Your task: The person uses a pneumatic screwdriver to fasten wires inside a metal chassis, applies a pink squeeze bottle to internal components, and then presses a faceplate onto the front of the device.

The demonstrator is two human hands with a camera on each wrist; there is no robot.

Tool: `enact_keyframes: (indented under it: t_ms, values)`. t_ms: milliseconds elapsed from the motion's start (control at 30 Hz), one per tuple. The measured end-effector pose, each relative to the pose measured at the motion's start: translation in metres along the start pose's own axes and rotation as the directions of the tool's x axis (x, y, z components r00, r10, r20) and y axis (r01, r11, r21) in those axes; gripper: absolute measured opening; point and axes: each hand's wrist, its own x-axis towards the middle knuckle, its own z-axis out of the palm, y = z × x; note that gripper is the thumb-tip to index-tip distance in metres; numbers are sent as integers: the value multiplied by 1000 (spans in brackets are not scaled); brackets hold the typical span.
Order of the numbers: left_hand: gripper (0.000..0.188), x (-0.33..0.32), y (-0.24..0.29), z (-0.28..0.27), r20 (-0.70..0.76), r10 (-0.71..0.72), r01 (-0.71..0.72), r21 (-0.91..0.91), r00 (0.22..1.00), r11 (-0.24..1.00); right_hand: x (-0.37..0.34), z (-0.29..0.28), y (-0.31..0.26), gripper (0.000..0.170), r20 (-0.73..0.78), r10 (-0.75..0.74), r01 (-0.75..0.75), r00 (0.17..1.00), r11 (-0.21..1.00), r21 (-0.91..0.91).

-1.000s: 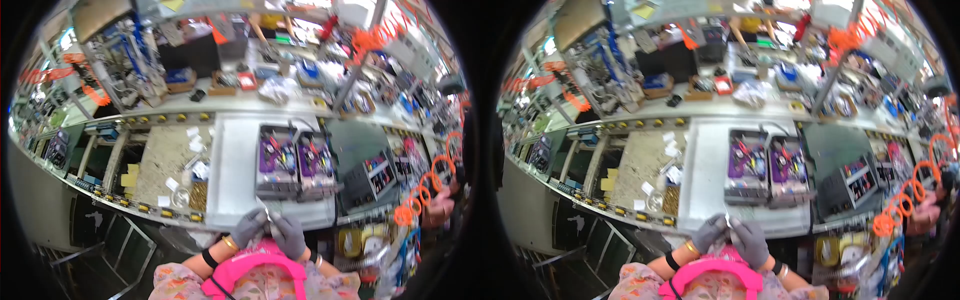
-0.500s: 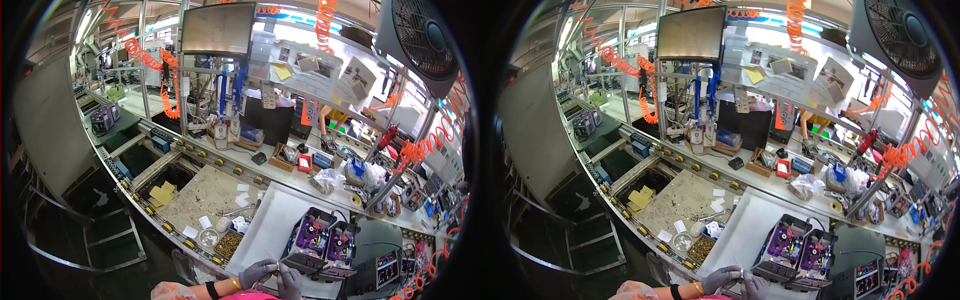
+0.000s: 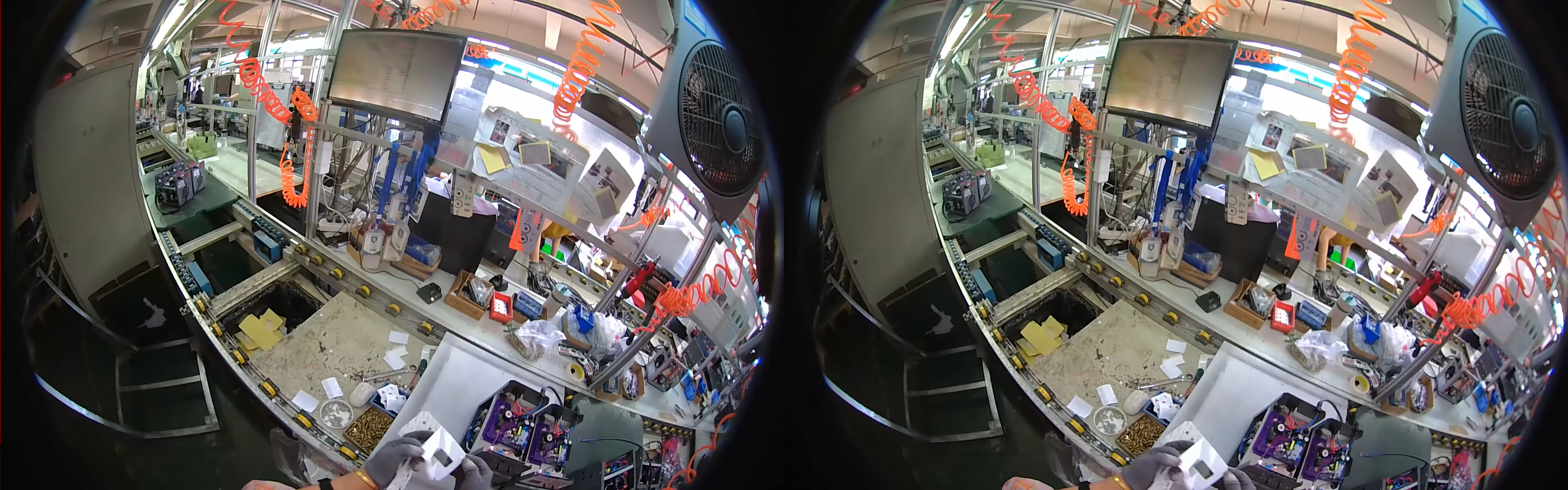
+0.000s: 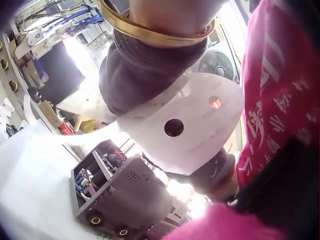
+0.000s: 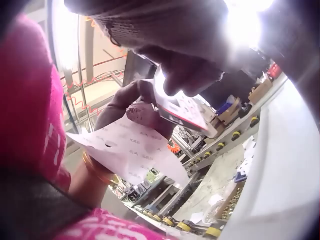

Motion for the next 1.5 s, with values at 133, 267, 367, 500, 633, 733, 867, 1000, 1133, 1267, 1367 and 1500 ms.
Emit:
enact_keyframes:
  t_ms: [133, 267, 367, 500, 633, 733, 867, 1000, 1133, 1267, 1367, 1500]
  values:
    - [65, 10, 42, -29, 168, -75, 140, -420, 983, 897, 23, -35, 23, 16, -93, 145, -131, 985, 980, 149]
    - [32, 20, 82, -91, 214, 125, -69, -251, 969, 965, 30, -65, 28, 18, -149, 81, -73, 985, 996, 60]
    - [26, 14, 89, -83, -98, 472, -264, 721, 876, 641, 20, -39, -2, 20, -172, 53, -49, 984, 998, 24]
    - [32, 19, 40, -23, 204, 169, -177, 971, 964, -164, 15, 2, -9, 20, 51, -147, 155, 988, 939, -305]
    - [26, 11, 12, 20, 496, 49, -393, 740, 867, -546, 1, 30, -21, 20, 163, -121, 172, 979, 922, -347]
    - [26, 20, 7, 10, 417, -54, -367, 724, 907, -585, -7, 30, -39, 18, 305, 20, 39, 952, 982, -187]
    - [24, 14, 28, -8, 371, -4, -359, 895, 929, -265, -8, -16, -34, 20, 237, -14, 69, 971, 972, -226]
    - [20, 24, 17, -37, 297, -49, -277, 930, 954, 242, -8, -131, 30, 16, -67, -36, 12, 997, 947, -322]
    - [25, 14, 1, -14, 52, -262, 110, 816, 964, 567, -39, -192, 44, 21, -492, 169, -240, 854, 967, -84]
    - [26, 17, -32, 0, -45, -400, 294, 753, 915, 588, -37, -222, 41, 22, -535, 199, -248, 821, 968, -21]
    - [21, 22, -49, 3, -18, -432, 267, 809, 902, 524, -22, -218, 35, 23, -479, 132, -172, 868, 984, -39]
    - [17, 26, -63, 15, -11, -441, 262, 818, 898, 512, 3, -229, 68, 21, -506, -82, -47, 859, 970, -237]
